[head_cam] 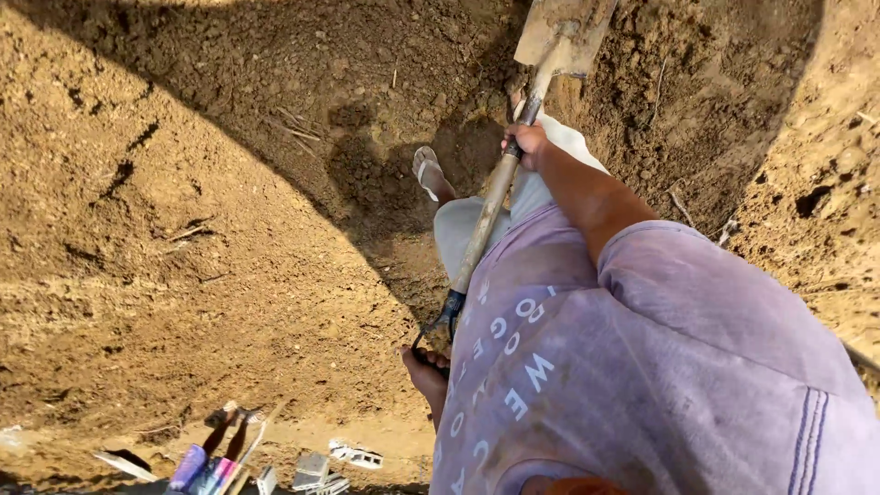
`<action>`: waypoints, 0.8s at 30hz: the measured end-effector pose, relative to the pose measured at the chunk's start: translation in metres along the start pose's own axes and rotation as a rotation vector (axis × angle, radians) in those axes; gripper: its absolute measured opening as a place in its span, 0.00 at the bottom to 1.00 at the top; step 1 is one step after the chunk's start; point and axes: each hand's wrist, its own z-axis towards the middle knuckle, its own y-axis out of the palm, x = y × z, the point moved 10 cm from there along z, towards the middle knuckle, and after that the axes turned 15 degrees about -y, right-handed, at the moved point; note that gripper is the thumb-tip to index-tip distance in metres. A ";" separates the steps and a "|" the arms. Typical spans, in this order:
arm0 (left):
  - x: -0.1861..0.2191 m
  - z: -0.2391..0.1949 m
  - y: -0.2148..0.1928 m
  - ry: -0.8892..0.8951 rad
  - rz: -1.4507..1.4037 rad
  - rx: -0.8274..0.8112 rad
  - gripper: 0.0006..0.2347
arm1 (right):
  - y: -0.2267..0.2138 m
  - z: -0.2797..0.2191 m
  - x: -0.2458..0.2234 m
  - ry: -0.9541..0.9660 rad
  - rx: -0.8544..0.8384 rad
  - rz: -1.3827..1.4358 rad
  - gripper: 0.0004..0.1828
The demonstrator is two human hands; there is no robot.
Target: Shoveling loose soil and dirt from the ground into a wheelbarrow.
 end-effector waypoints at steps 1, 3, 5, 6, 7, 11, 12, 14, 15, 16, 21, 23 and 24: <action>-0.007 -0.008 0.002 -0.024 -0.017 -0.009 0.20 | 0.009 -0.010 -0.011 0.020 0.016 -0.016 0.10; -0.013 -0.016 0.004 -0.055 -0.039 -0.029 0.20 | 0.015 -0.014 -0.018 0.028 0.033 -0.040 0.13; -0.018 -0.018 0.002 -0.048 -0.073 -0.029 0.21 | 0.019 0.001 -0.009 0.036 0.027 -0.083 0.13; -0.016 -0.021 -0.001 -0.044 -0.092 -0.035 0.21 | 0.027 0.003 -0.005 0.031 0.010 -0.093 0.13; -0.014 -0.023 -0.003 -0.034 -0.100 -0.026 0.21 | 0.034 0.006 0.000 0.054 -0.004 -0.134 0.10; -0.021 -0.032 -0.016 0.031 -0.146 0.007 0.21 | 0.066 0.043 0.098 0.268 -0.262 -0.120 0.07; -0.020 -0.034 -0.017 0.040 -0.140 0.016 0.21 | 0.088 0.039 0.104 0.277 -0.264 -0.110 0.07; -0.014 -0.046 -0.032 0.105 -0.152 0.068 0.21 | 0.129 0.019 0.121 0.265 -0.361 -0.119 0.08; -0.011 -0.057 -0.046 0.110 -0.131 0.091 0.21 | 0.141 0.000 0.126 0.288 -0.348 -0.100 0.08; -0.003 -0.062 -0.052 0.150 -0.133 0.103 0.20 | 0.159 -0.011 0.125 0.335 -0.343 -0.170 0.07; 0.038 -0.080 -0.065 0.270 -0.127 0.098 0.20 | 0.203 -0.029 0.110 0.143 -0.416 -0.115 0.09; 0.050 -0.081 -0.063 0.325 -0.156 0.084 0.19 | 0.192 -0.036 0.094 0.158 -0.315 -0.134 0.09; 0.061 -0.085 -0.066 0.326 -0.148 0.077 0.19 | 0.182 -0.037 0.096 0.153 -0.310 -0.127 0.09</action>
